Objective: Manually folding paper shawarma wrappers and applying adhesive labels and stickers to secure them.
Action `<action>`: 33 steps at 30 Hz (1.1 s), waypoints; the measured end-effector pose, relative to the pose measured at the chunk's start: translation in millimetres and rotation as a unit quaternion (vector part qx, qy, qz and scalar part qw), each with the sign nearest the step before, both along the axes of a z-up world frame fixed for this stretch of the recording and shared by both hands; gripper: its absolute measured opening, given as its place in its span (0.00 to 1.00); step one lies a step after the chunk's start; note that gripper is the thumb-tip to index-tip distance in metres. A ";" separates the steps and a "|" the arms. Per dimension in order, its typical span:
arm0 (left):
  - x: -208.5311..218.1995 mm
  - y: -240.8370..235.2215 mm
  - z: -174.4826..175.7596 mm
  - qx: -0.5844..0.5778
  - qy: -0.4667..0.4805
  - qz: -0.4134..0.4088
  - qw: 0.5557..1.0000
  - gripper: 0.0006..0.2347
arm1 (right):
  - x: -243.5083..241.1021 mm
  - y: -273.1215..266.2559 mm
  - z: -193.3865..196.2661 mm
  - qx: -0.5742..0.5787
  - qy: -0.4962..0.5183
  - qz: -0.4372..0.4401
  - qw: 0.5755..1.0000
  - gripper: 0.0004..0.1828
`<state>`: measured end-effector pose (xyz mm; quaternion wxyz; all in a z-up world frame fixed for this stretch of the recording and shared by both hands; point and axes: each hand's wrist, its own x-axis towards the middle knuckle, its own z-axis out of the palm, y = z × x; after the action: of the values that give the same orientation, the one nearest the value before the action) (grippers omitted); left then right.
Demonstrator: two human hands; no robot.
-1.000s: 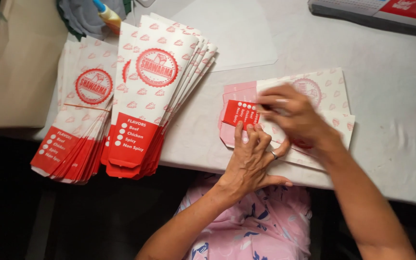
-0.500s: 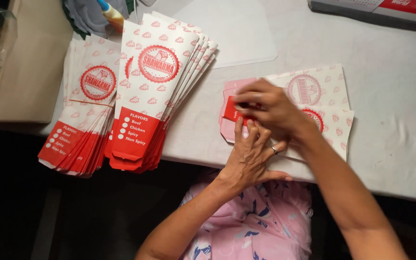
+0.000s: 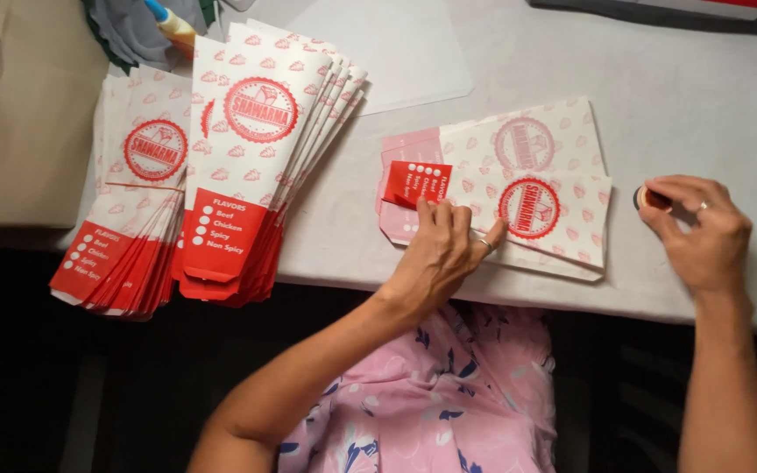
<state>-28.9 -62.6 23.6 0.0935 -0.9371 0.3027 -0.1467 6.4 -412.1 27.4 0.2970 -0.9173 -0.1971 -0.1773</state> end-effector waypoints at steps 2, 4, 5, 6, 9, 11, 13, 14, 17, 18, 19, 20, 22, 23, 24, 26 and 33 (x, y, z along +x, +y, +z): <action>9.1 -1.0 1.2 0.019 0.011 -0.029 0.999 0.23 | -7.1 -1.7 -9.2 0.000 -0.028 -0.006 1.000 0.14; 15.4 -1.1 2.1 0.043 0.024 -0.055 0.997 0.21 | -10.4 -1.9 -15.6 0.004 -0.054 -0.011 0.998 0.13; 17.6 -1.2 2.6 0.050 0.015 -0.073 0.996 0.23 | -10.3 -2.0 -16.3 0.007 -0.054 -0.025 0.998 0.14; 22.3 -0.8 3.1 0.057 0.001 -0.090 0.994 0.24 | -6.8 -1.6 -17.0 0.010 -0.059 -0.039 0.997 0.16; 31.1 3.2 2.1 0.108 -0.010 -0.157 0.982 0.27 | -10.3 -4.2 -19.7 -0.002 -0.067 -0.045 0.997 0.16; 39.1 9.6 -7.9 0.058 -0.021 -0.161 0.985 0.25 | -11.1 -6.9 -23.5 -0.008 -0.075 -0.042 0.996 0.16; 43.1 22.1 -3.9 0.005 -0.032 -0.166 0.986 0.23 | -11.5 -7.3 -25.2 -0.015 -0.082 -0.038 0.996 0.15; 44.6 31.2 5.8 -0.056 -0.029 -0.111 0.992 0.23 | -11.9 -6.2 -25.0 -0.012 -0.085 -0.043 0.995 0.15; 39.3 82.1 47.4 -0.174 -0.038 0.016 0.984 0.11 | -11.8 -5.0 -25.5 -0.007 -0.082 -0.049 0.995 0.14; 34.2 101.8 62.9 -0.231 -0.046 0.087 0.968 0.03 | -14.4 -6.3 -24.5 -0.008 -0.072 -0.050 0.996 0.15; 27.0 121.4 71.3 -0.232 -0.044 0.087 0.968 0.03 | -15.0 -8.0 -26.2 -0.010 -0.070 -0.050 0.996 0.15; 20.7 141.5 79.8 -0.226 -0.108 0.179 0.952 0.04 | -14.1 -9.1 -28.1 -0.007 -0.073 -0.049 0.996 0.15; 9.0 173.5 84.6 -0.216 -0.170 0.269 0.923 0.10 | -13.2 -7.5 -27.2 -0.006 -0.075 -0.047 0.996 0.15; 3.7 185.2 81.0 -0.209 -0.087 0.338 0.913 0.07 | -13.1 -4.8 -24.5 -0.010 -0.077 -0.050 0.996 0.14; -2.9 196.7 76.8 -0.199 -0.001 0.403 0.893 0.11 | -14.7 -2.3 -22.3 -0.013 -0.077 -0.052 0.996 0.12; -9.0 200.0 71.4 -0.175 0.018 0.410 0.895 0.27 | -13.7 -1.8 -22.9 0.005 -0.058 -0.065 0.996 0.11; -12.0 207.4 54.0 -0.173 0.079 0.428 0.884 0.43 | -32.1 54.0 15.3 -0.046 -0.144 -0.037 0.988 0.22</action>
<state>-40.8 144.8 77.6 -0.0402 -0.9853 -0.1515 -0.0683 -25.7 -358.2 42.7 0.2162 -0.9017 -0.2116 -0.3089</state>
